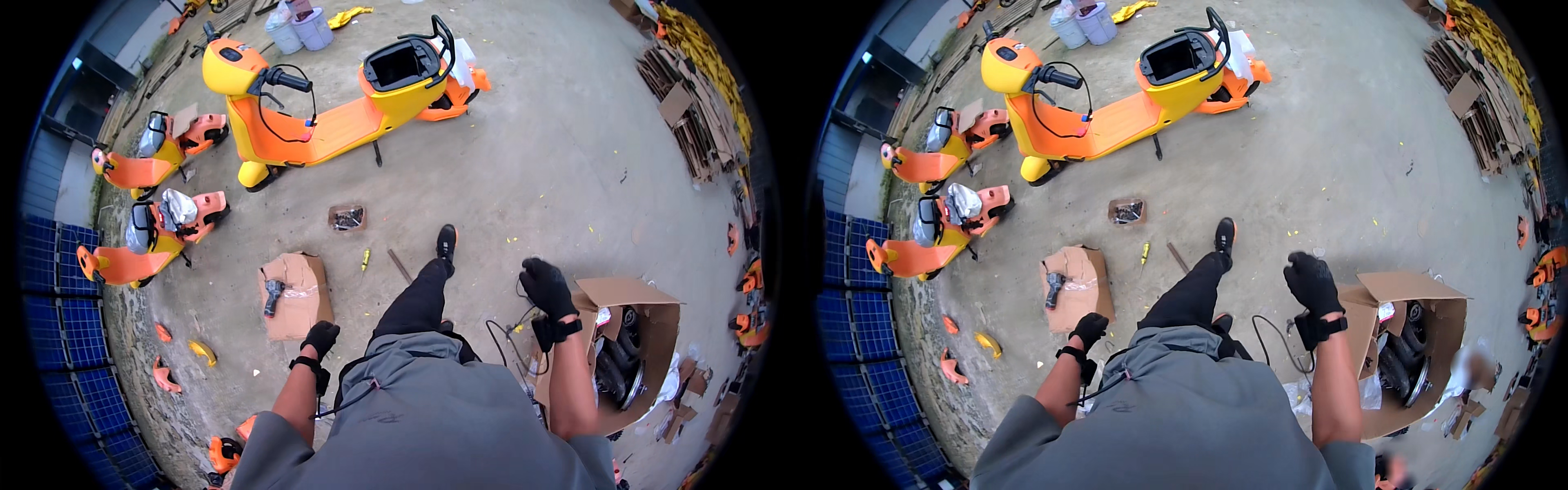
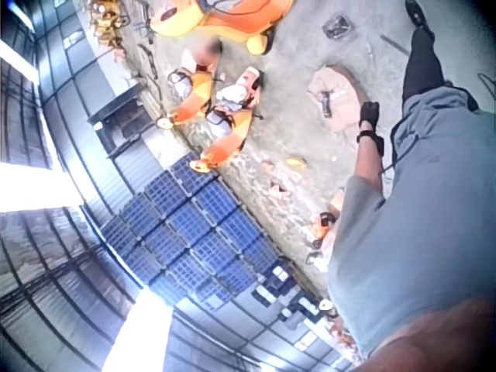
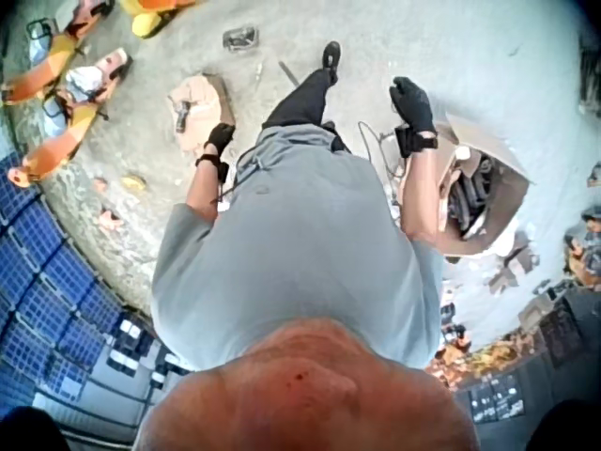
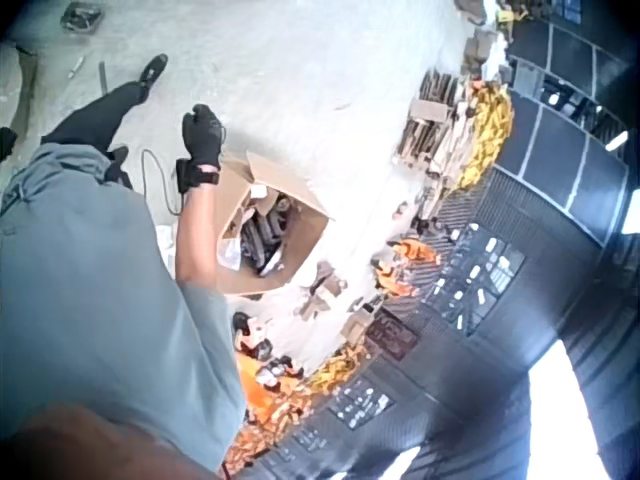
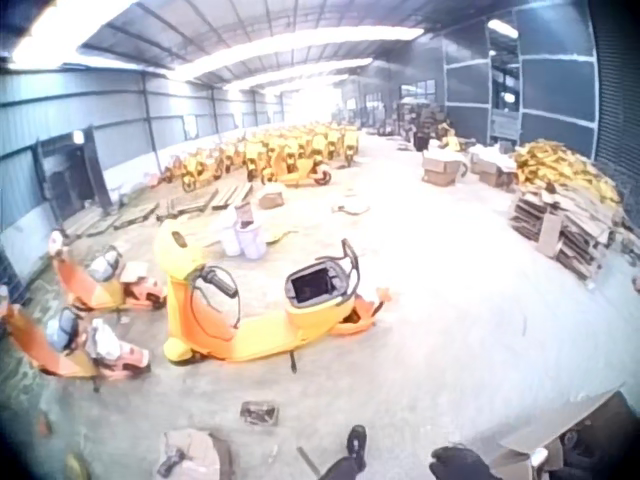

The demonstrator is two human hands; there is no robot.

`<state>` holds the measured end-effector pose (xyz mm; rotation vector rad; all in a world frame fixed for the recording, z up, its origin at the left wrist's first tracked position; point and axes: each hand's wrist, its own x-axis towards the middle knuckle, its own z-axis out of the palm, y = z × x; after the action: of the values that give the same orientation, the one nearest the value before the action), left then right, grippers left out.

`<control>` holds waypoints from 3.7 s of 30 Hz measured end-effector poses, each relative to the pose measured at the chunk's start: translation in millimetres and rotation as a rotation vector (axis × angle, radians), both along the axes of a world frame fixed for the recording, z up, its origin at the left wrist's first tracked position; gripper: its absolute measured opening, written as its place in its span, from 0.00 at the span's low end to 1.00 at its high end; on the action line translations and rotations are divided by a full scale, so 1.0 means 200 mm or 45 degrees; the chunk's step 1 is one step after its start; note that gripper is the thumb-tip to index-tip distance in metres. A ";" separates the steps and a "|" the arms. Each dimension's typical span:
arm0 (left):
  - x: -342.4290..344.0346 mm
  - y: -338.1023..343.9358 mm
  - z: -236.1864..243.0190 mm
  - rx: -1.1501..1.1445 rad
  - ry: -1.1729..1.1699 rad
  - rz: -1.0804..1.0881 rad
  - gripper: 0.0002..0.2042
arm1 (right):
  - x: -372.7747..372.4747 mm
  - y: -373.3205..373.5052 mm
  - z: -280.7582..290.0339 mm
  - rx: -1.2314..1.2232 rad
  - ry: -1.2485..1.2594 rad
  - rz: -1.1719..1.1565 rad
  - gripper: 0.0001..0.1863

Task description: The person uses a power tool to unscrew components on an orange scooter, removes a plastic storage bin to access the interior, and then uses a screwdriver by hand to work on a wire connection.

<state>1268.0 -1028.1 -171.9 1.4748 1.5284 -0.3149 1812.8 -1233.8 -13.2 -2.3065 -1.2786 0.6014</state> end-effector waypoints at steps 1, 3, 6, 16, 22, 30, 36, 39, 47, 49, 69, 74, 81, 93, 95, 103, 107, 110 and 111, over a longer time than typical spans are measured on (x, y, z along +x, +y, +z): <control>0.03 0.04 -0.04 -0.066 0.018 0.009 0.20 | 0.06 -0.10 -0.18 0.021 0.078 -0.012 0.13; 0.17 0.15 -0.06 -0.137 0.048 0.107 0.20 | 0.14 -0.29 -0.47 -0.003 0.130 -0.033 0.12; 0.50 0.40 -0.15 -0.045 -0.097 0.174 0.19 | 0.32 -0.63 -0.86 -0.499 0.226 -0.133 0.12; 1.35 1.43 0.13 0.307 -0.409 0.160 0.17 | 0.76 -0.20 -0.80 -0.686 -0.125 0.410 0.06; 1.53 1.67 0.30 0.367 -0.613 0.363 0.15 | 1.21 0.86 -0.67 -0.190 0.846 -0.708 0.12; 1.52 1.71 0.14 0.205 -0.448 0.628 0.16 | 1.59 2.11 -0.54 -0.079 0.609 -0.263 0.10; 1.79 1.97 0.05 0.097 -0.532 1.022 0.11 | 1.65 3.11 -0.37 0.163 0.297 0.211 0.10; 1.95 2.13 0.06 -0.062 -0.563 1.170 0.15 | 1.66 3.44 -0.27 0.187 0.251 0.254 0.10; 2.37 2.72 -0.14 0.194 -0.151 0.638 0.21 | 1.53 4.09 -0.45 -0.047 0.246 0.419 0.19; 2.59 2.96 0.00 0.268 -0.083 0.453 0.25 | 1.62 4.13 -0.64 -0.075 0.083 0.285 0.19; 2.86 3.63 -0.40 -0.095 -0.005 0.664 0.21 | 1.71 4.39 -0.94 -0.651 0.114 -0.298 0.25; 2.79 3.61 -0.48 -0.185 -0.130 0.704 0.19 | 1.76 4.41 -0.98 -0.669 0.183 -0.224 0.25; 2.83 3.66 -0.32 -0.152 -0.094 0.636 0.19 | 1.88 4.37 -1.01 -0.727 0.516 -0.319 0.28; 2.93 3.70 -0.24 -0.267 0.162 0.598 0.33 | 1.73 4.46 -0.87 -0.783 0.116 -0.241 0.30; 2.90 3.69 -0.26 -0.221 0.107 0.671 0.33 | 1.75 4.46 -0.85 -0.769 0.221 -0.309 0.31; 2.83 3.65 -0.22 -0.098 -0.137 0.640 0.22 | 1.77 4.38 -0.91 -0.583 0.158 -0.311 0.24; 2.77 3.62 -0.26 -0.090 -0.334 0.741 0.24 | 1.69 4.46 -0.71 -0.609 0.041 -0.181 0.28; 2.75 3.64 -0.29 -0.127 -0.338 0.744 0.25 | 1.72 4.43 -0.68 -0.649 0.139 -0.136 0.26; 2.75 3.64 -0.30 -0.109 -0.399 0.765 0.23 | 1.71 4.43 -0.65 -0.646 0.141 -0.134 0.25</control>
<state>1817.0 -300.5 -232.5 0.8875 1.5908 0.1978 2155.5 -347.6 -144.2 -2.6704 -1.0311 1.1038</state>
